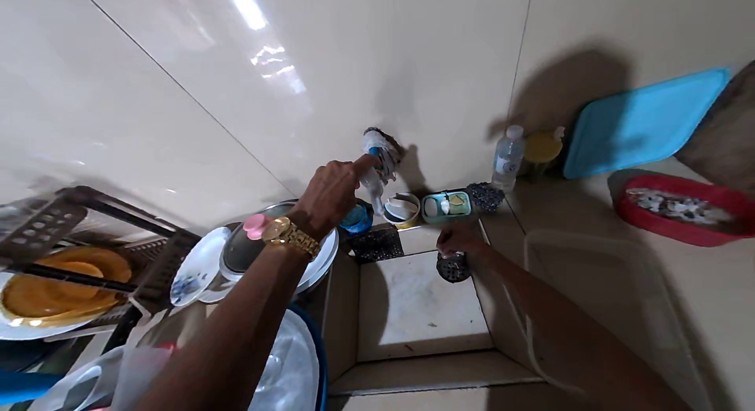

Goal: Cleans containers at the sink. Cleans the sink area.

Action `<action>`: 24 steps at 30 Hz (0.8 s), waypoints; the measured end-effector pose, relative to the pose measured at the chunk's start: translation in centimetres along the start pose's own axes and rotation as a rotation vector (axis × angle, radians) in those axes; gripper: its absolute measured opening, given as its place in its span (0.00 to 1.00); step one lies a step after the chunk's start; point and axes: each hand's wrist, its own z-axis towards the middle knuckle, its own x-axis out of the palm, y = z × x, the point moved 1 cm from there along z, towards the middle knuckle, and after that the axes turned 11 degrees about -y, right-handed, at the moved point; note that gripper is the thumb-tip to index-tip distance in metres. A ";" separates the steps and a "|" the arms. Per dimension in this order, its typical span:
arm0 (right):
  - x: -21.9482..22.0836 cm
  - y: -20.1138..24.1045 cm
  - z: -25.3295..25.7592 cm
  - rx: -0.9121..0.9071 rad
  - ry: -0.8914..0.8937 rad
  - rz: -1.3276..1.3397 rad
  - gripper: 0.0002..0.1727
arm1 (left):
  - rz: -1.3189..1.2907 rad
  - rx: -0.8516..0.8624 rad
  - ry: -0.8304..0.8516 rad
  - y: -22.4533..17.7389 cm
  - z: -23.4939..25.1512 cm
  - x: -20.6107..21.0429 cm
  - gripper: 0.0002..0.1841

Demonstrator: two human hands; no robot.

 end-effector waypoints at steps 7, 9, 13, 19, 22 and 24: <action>-0.4 3.0 -3.4 -0.093 0.144 0.141 0.04 | 0.075 -0.027 -0.007 -0.9 -0.3 0.0 0.32; -0.7 3.8 -4.6 -0.124 0.169 0.168 0.03 | 0.094 -0.047 0.017 -1.0 -0.2 0.0 0.35; -1.7 5.0 -7.2 -0.169 0.181 0.206 0.02 | 0.101 -0.075 0.043 -1.4 0.0 0.1 0.40; -0.9 4.4 -11.9 -0.160 0.156 0.383 0.04 | 0.074 -0.034 0.009 -1.4 -0.7 0.2 0.45; 0.6 2.8 -15.0 -0.167 0.123 0.524 0.06 | 0.086 -0.004 -0.031 -1.3 -0.6 0.6 0.46; 1.6 2.4 -17.1 -0.152 0.073 0.582 0.06 | 0.081 -0.016 -0.018 -1.7 -0.6 0.4 0.44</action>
